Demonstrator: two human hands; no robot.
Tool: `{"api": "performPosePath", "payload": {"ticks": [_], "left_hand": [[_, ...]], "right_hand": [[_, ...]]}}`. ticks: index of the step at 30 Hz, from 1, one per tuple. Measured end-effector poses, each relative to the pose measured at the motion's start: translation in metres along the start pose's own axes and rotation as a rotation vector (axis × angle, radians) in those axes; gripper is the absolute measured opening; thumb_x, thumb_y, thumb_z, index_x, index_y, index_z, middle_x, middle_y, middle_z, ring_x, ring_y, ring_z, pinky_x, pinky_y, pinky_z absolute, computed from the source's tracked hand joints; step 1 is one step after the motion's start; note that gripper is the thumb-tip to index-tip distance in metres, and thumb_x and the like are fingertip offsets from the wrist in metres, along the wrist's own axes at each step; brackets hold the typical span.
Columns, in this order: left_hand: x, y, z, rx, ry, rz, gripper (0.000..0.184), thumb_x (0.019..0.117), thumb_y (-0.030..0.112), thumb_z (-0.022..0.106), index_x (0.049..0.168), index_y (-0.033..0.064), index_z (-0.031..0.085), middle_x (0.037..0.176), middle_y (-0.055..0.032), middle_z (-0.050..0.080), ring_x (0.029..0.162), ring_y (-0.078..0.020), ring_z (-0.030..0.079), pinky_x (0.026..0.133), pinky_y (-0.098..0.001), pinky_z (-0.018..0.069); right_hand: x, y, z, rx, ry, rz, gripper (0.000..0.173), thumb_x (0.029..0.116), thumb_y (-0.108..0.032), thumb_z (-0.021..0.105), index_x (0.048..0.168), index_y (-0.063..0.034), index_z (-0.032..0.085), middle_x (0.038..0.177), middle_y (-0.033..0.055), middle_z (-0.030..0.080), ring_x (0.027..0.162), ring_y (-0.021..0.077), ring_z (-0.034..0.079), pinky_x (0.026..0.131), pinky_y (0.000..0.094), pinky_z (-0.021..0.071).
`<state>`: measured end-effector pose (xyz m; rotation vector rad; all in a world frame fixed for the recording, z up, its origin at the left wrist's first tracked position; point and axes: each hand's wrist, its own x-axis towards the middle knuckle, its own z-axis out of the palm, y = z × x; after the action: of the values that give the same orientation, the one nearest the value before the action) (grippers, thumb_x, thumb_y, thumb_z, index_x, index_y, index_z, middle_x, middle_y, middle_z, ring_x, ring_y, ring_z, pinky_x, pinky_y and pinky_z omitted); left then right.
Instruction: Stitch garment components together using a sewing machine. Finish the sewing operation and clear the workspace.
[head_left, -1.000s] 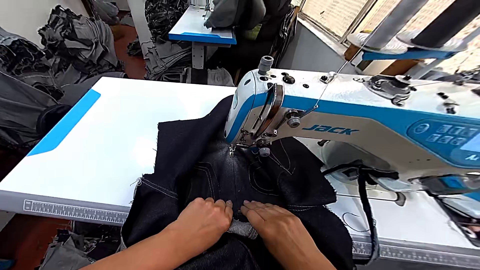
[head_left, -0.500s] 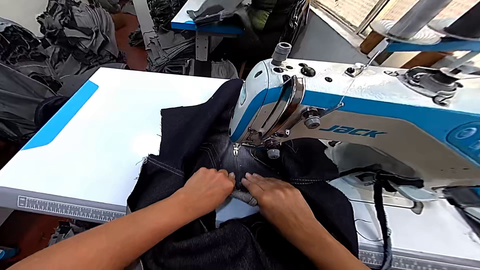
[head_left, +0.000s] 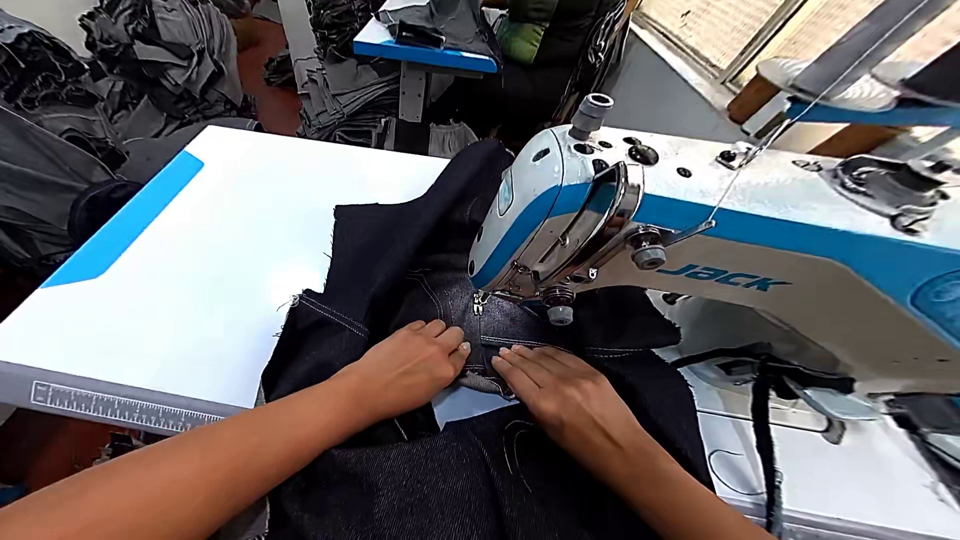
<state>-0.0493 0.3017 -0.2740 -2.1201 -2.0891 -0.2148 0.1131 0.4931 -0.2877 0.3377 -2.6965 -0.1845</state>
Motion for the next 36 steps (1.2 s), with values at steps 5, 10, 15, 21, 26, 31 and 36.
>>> {"api": "performPosePath", "payload": {"ticks": [5, 10, 15, 21, 26, 31, 36], "left_hand": [[0.006, 0.002, -0.007, -0.028, -0.094, -0.115, 0.033, 0.0953, 0.0, 0.06, 0.125, 0.0086, 0.073, 0.099, -0.0162, 0.066, 0.091, -0.0326, 0.066, 0.073, -0.0426, 0.056], [0.016, -0.008, -0.005, -0.049, -0.103, -0.161, 0.031, 0.0989, 0.001, 0.057, 0.125, 0.0089, 0.071, 0.097, -0.019, 0.065, 0.092, -0.0368, 0.066, 0.075, -0.0464, 0.0555], [0.023, -0.021, -0.003, -0.035, -0.099, -0.168, 0.032, 0.0994, 0.0, 0.055, 0.124, 0.0116, 0.072, 0.096, -0.0183, 0.065, 0.093, -0.036, 0.066, 0.075, -0.0458, 0.0551], [0.024, -0.028, -0.003, -0.066, -0.108, -0.176, 0.034, 0.1001, 0.0, 0.054, 0.127, 0.0123, 0.072, 0.1, -0.0192, 0.065, 0.096, -0.037, 0.066, 0.077, -0.0469, 0.0546], [0.021, -0.035, 0.006, -0.1, 0.002, -0.107, 0.032, 0.0958, -0.001, 0.059, 0.123, 0.0089, 0.074, 0.092, -0.0183, 0.065, 0.088, -0.0359, 0.067, 0.072, -0.0466, 0.0555], [0.015, -0.043, 0.002, -0.053, 0.269, 0.196, 0.025, 0.0915, 0.01, 0.065, 0.114, 0.0056, 0.075, 0.098, -0.0138, 0.068, 0.092, -0.0299, 0.065, 0.077, -0.0393, 0.0534], [0.016, -0.03, -0.013, 0.015, 0.198, 0.176, 0.016, 0.0949, 0.002, 0.058, 0.104, -0.0015, 0.07, 0.092, -0.0163, 0.067, 0.086, -0.031, 0.068, 0.075, -0.0381, 0.0576]], "right_hand": [[0.006, -0.003, -0.002, -0.026, -0.049, 0.042, 0.028, 0.0897, 0.003, 0.056, 0.108, -0.002, 0.077, 0.108, 0.0133, 0.078, 0.105, 0.0274, 0.075, 0.092, 0.0405, 0.0594], [0.014, 0.005, 0.004, -0.021, -0.079, 0.068, 0.031, 0.0905, 0.006, 0.058, 0.116, 0.0007, 0.074, 0.113, 0.0158, 0.076, 0.108, 0.0297, 0.074, 0.094, 0.0434, 0.0583], [0.024, 0.014, 0.007, 0.005, -0.074, 0.074, 0.029, 0.0911, 0.007, 0.058, 0.114, 0.0002, 0.075, 0.11, 0.0154, 0.076, 0.105, 0.0296, 0.074, 0.092, 0.0447, 0.0584], [0.022, 0.018, 0.011, -0.021, 0.016, -0.02, 0.028, 0.0953, 0.002, 0.054, 0.113, -0.001, 0.074, 0.109, 0.014, 0.076, 0.105, 0.0283, 0.074, 0.091, 0.0436, 0.0573], [0.03, 0.021, 0.014, 0.049, 0.097, -0.068, 0.022, 0.0956, 0.001, 0.054, 0.108, -0.0017, 0.072, 0.096, 0.0137, 0.073, 0.094, 0.0305, 0.072, 0.079, 0.0438, 0.0585], [0.041, 0.028, 0.02, 0.028, 0.133, -0.06, 0.014, 0.0926, 0.003, 0.058, 0.098, 0.0003, 0.071, 0.083, 0.0139, 0.068, 0.073, 0.0311, 0.07, 0.059, 0.0419, 0.0558], [0.042, 0.03, 0.022, -0.021, 0.167, -0.132, 0.017, 0.0943, 0.001, 0.055, 0.098, 0.0004, 0.072, 0.082, 0.0131, 0.069, 0.073, 0.0301, 0.07, 0.061, 0.0415, 0.0559]]}}
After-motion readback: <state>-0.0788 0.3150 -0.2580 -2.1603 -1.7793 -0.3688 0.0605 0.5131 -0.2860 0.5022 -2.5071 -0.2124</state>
